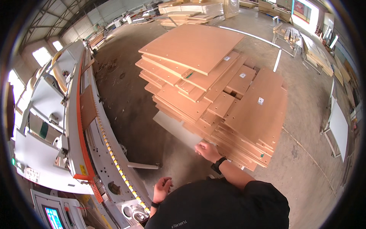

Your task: Operating a woodworking machine to process wooden panels in a furniture manufacturing facility.

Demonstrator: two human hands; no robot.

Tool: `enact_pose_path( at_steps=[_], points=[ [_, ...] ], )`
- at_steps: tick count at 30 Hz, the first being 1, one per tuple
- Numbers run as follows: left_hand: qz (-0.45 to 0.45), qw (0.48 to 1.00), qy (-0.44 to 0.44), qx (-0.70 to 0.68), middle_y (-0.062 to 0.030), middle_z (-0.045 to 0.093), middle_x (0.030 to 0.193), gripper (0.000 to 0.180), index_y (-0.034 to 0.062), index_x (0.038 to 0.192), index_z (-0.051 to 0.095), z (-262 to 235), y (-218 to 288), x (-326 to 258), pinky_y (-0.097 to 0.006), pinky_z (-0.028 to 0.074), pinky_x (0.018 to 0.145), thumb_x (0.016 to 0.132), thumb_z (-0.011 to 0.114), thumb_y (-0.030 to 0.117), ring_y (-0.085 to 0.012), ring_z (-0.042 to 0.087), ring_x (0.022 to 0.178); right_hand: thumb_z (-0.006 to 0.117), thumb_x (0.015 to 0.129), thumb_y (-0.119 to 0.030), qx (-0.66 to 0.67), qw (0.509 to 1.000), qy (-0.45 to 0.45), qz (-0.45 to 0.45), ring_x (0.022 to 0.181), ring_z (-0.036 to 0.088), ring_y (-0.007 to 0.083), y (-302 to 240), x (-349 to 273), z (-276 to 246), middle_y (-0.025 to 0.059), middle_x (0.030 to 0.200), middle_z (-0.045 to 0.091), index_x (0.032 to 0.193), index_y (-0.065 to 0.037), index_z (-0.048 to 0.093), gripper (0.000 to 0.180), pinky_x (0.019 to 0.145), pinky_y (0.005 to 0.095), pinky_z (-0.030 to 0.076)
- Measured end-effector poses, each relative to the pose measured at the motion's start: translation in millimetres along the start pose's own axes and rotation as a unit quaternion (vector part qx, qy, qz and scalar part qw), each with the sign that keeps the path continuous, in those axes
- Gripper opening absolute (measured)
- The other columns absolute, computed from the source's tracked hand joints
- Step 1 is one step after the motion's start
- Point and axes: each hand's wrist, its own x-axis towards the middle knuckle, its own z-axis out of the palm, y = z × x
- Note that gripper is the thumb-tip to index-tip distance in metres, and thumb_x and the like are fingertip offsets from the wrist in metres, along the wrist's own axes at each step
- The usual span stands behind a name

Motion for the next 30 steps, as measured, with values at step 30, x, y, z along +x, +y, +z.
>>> enact_pose_path(
  at_steps=[30],
  points=[
    [-0.119, 0.984, 0.005, 0.133, -0.0106, 0.076, 0.091, 0.035, 0.0033, 0.116, 0.071, 17, -93, 40, -0.034, 0.056, 0.079, 0.096, 0.067, 0.032, -0.0187, 0.073, 0.085, 0.068, 0.093, -0.051, 0.058, 0.845, 0.447, 0.288, 0.052, 0.063, 0.0173, 111, -94, -248, 0.0084, 0.069, 0.065, 0.090, 0.000, 0.065, 0.051, 0.048, 0.0298, 0.050]
  ],
)
